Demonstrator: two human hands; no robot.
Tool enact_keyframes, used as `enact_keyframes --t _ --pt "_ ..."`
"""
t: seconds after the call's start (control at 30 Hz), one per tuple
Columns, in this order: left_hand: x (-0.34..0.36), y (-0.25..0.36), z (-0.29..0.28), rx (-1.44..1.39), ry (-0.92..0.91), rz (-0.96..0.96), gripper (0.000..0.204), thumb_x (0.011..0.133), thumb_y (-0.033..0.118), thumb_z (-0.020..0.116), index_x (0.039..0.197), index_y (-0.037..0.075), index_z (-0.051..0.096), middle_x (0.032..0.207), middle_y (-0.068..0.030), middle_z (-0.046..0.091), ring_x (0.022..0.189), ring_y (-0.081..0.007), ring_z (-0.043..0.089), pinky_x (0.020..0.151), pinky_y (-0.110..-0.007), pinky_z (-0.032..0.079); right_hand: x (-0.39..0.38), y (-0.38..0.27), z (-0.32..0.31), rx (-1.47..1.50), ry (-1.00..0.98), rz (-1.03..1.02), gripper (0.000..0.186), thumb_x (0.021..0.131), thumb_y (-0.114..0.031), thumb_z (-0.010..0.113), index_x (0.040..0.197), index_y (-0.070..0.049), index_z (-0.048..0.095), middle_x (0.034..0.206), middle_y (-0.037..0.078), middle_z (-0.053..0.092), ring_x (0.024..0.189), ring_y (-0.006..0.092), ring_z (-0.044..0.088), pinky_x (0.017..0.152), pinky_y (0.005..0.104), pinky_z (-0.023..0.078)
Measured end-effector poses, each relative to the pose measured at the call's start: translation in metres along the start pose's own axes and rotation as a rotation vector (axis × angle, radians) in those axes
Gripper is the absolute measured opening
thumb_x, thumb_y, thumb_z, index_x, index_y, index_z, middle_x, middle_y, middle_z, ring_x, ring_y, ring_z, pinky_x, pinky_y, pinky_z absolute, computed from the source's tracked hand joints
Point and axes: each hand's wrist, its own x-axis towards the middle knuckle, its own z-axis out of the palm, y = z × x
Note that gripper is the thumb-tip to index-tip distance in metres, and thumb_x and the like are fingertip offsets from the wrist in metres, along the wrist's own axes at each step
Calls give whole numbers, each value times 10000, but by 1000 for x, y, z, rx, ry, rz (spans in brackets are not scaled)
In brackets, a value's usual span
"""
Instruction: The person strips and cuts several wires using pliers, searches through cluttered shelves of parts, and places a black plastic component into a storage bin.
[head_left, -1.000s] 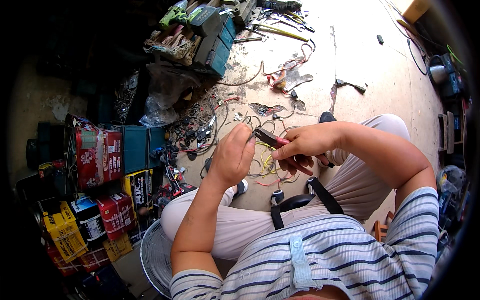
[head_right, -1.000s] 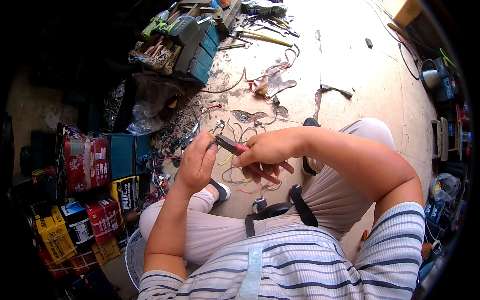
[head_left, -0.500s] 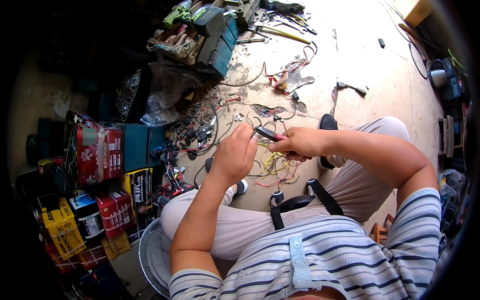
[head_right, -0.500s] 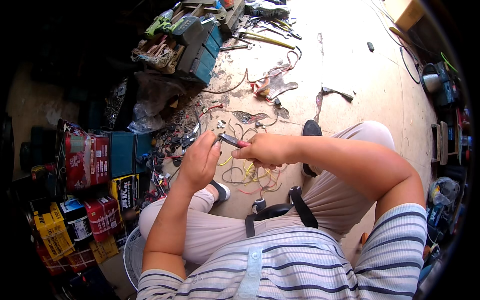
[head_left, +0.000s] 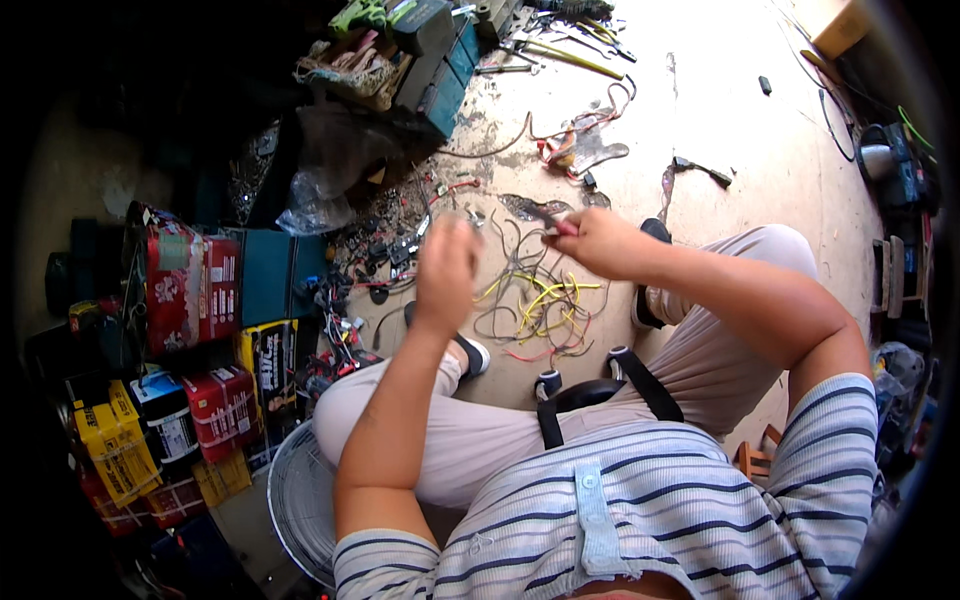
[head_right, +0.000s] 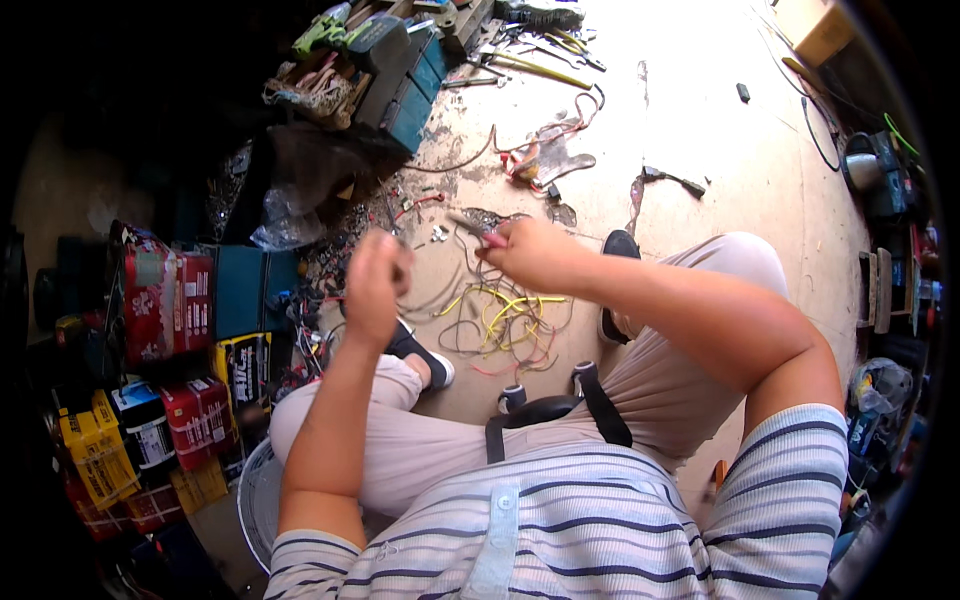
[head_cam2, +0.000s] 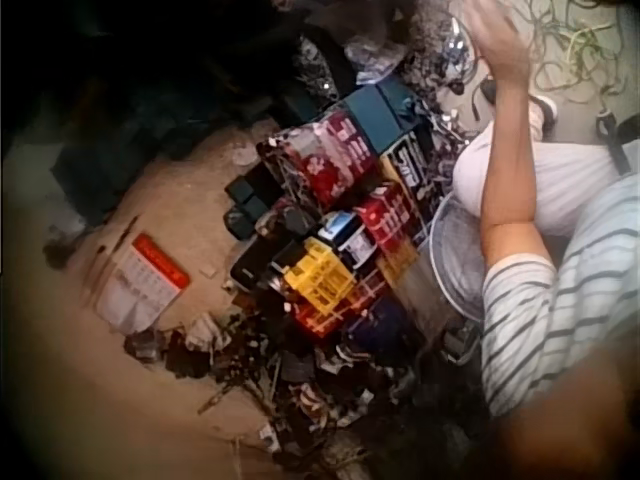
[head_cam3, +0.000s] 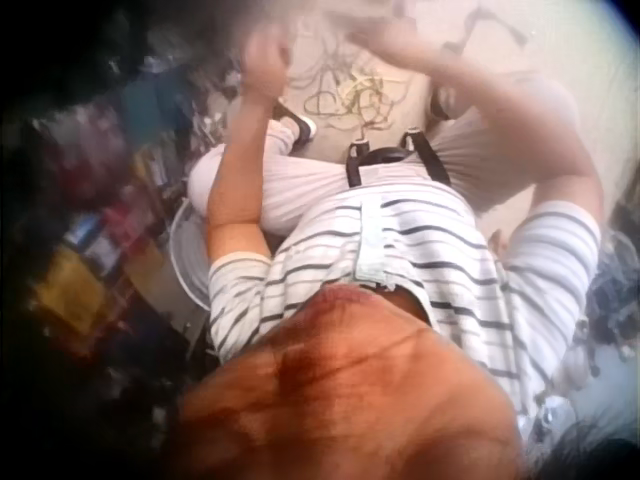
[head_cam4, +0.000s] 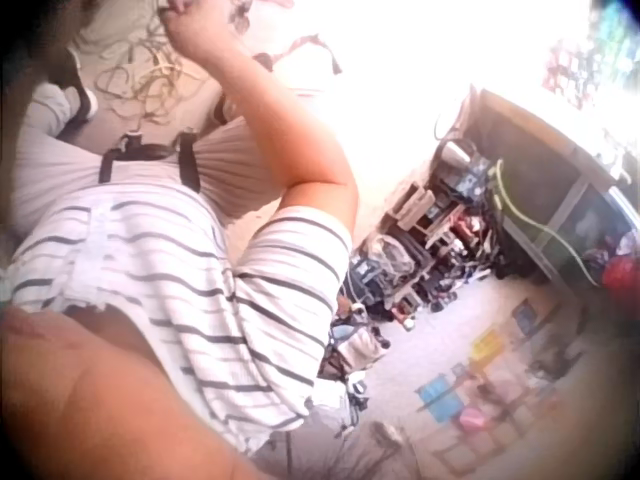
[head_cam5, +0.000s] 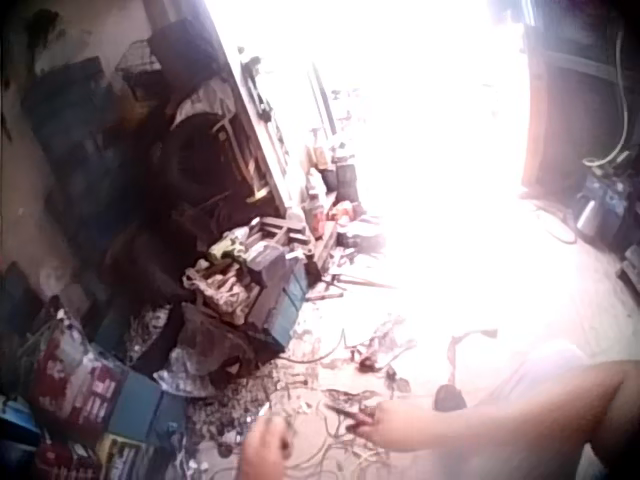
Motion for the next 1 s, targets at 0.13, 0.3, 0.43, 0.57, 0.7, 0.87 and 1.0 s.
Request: enact_keyframes --t 0.13,0.3,0.43,0.57,0.7,0.87,1.0 --pt "16 22 -21 -878 138 -89 234 952 269 390 761 133 389 678 14 394 446 -69 264 430 -231 228 19 14 -2 274 -70 77 375 849 -374 582 805 -2 604 622 62 542 538 156 524 516 315 425" --pt "16 39 -29 -1122 204 -22 232 946 275 409 756 143 403 625 29 355 410 -70 201 410 -233 191 17 5 3 564 -176 159 265 848 -295 595 824 -33 626 605 10 508 483 109 488 378 266 355" --pt "17 49 -25 -1209 182 0 267 954 287 403 724 152 410 590 36 322 400 -65 172 399 -230 165 13 -5 3 738 -229 118 214 864 -240 613 859 -25 613 575 1 472 481 97 451 427 246 359" --pt "17 57 -19 -1284 97 16 293 962 284 391 701 151 407 569 40 296 397 -61 158 390 -231 142 13 -11 3 939 -191 118 171 882 -226 605 931 -63 608 634 -26 465 541 79 440 514 231 375" --pt "17 63 -16 -1350 65 61 299 970 258 373 696 141 395 562 42 286 396 -64 153 385 -234 134 14 -12 1 1131 -143 127 150 891 -204 578 926 -62 606 637 -21 487 554 94 475 519 240 411" --pt "21 66 -22 -1480 80 86 304 960 237 391 677 126 369 567 38 293 402 -69 155 390 -236 141 11 -15 7 1319 -265 205 205 913 -248 485 803 -87 547 615 -17 503 552 108 490 518 247 424" --pt "27 68 -33 -1627 39 129 315 948 209 407 655 116 338 571 37 288 409 -71 157 400 -235 148 9 -13 28 1361 -200 249 197 884 -247 471 750 -104 489 685 25 567 533 133 510 457 290 430"
